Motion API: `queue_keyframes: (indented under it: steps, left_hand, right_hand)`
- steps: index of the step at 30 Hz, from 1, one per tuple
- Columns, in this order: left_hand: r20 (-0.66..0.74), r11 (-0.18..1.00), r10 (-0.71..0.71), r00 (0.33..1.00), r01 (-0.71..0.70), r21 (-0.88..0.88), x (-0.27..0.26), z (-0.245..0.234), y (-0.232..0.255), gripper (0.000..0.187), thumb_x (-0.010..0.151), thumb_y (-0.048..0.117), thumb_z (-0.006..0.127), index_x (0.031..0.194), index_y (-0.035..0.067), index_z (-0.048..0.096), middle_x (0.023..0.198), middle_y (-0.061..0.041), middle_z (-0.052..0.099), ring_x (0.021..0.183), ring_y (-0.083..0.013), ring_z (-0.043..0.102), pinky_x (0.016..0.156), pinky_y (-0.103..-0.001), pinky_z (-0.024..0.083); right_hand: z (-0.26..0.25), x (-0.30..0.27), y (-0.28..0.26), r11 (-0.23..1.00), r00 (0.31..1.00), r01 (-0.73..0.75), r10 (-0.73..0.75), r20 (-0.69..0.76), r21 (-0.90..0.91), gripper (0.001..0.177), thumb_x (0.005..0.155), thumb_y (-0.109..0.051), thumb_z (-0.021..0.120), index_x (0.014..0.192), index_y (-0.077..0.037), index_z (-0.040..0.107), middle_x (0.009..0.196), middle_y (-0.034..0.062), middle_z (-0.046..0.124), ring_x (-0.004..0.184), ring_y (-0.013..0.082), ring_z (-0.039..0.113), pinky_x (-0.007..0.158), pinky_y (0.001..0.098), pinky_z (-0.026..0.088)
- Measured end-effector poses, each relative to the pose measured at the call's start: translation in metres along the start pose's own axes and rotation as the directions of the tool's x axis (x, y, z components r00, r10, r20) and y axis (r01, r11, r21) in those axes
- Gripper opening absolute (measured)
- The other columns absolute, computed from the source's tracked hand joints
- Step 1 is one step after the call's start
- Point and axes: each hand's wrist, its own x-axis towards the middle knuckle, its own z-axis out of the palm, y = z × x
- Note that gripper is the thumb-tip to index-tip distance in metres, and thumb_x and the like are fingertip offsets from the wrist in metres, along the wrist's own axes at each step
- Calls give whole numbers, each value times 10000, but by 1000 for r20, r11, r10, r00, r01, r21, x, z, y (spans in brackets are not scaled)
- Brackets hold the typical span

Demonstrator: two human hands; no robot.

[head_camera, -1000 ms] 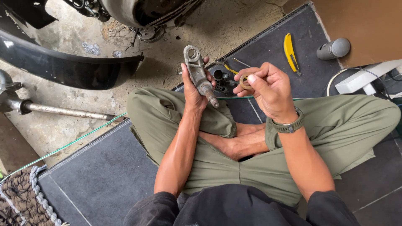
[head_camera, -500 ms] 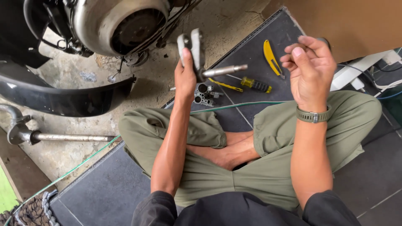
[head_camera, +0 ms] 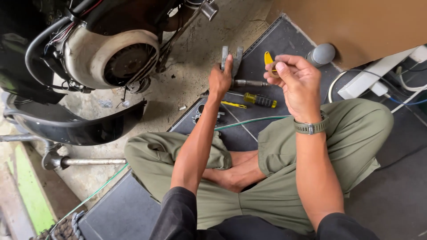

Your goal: A person sits on the floor cleaning a metal motorcycle component with a utility knife and inspecting a small washer.

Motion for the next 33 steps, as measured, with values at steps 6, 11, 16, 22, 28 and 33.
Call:
queue_keyframes:
  steps: [6,11,16,22,28,33]
  left_hand:
    - [30,990,22,999,-26,136,0,9,4,928,899,802,334,1304,8,595,1201,-302,680,1202,-497,620,1040,-573,483]
    - [-3,985,7,1000,-6,175,3,21,-6,920,914,800,299,1303,13,576,1170,-310,687,1203,-491,625,1021,-580,496]
    - [-194,942,133,972,-63,330,10,46,-25,815,966,717,333,1113,-33,617,1108,-302,642,1019,-510,690,877,-581,566]
    - [-565,705,618,546,-67,706,27,79,-52,655,961,650,392,846,26,555,651,-93,525,528,-326,666,652,-638,543]
    - [-536,703,653,535,-166,691,36,76,-55,624,886,618,499,854,-2,559,572,-128,567,540,-346,667,752,-641,569]
    - [-190,817,370,909,-221,533,44,45,-56,599,945,618,404,933,57,612,763,-186,709,736,-450,725,797,-699,447]
  right_hand:
    - [6,1,-2,999,1000,-22,22,19,23,182,1037,-54,660,1195,25,615,1047,186,709,937,286,789,843,380,704]
    - [14,-6,-8,1000,999,-15,15,48,0,176,1039,-44,651,1195,34,627,1043,146,648,957,303,783,862,420,703]
    - [13,-7,8,993,994,4,10,112,-119,185,1015,-29,666,1177,59,651,998,141,622,903,229,772,800,350,700]
    - [4,3,34,961,980,108,-59,191,-256,153,1015,-2,700,1161,45,686,899,119,603,653,80,599,559,212,555]
    - [21,-3,35,959,983,52,0,184,-280,171,1012,-9,696,1169,56,675,942,143,633,722,121,674,612,216,599]
    - [32,-6,45,971,983,-44,85,164,-236,190,998,-19,659,1169,62,639,953,162,657,745,166,737,647,215,654]
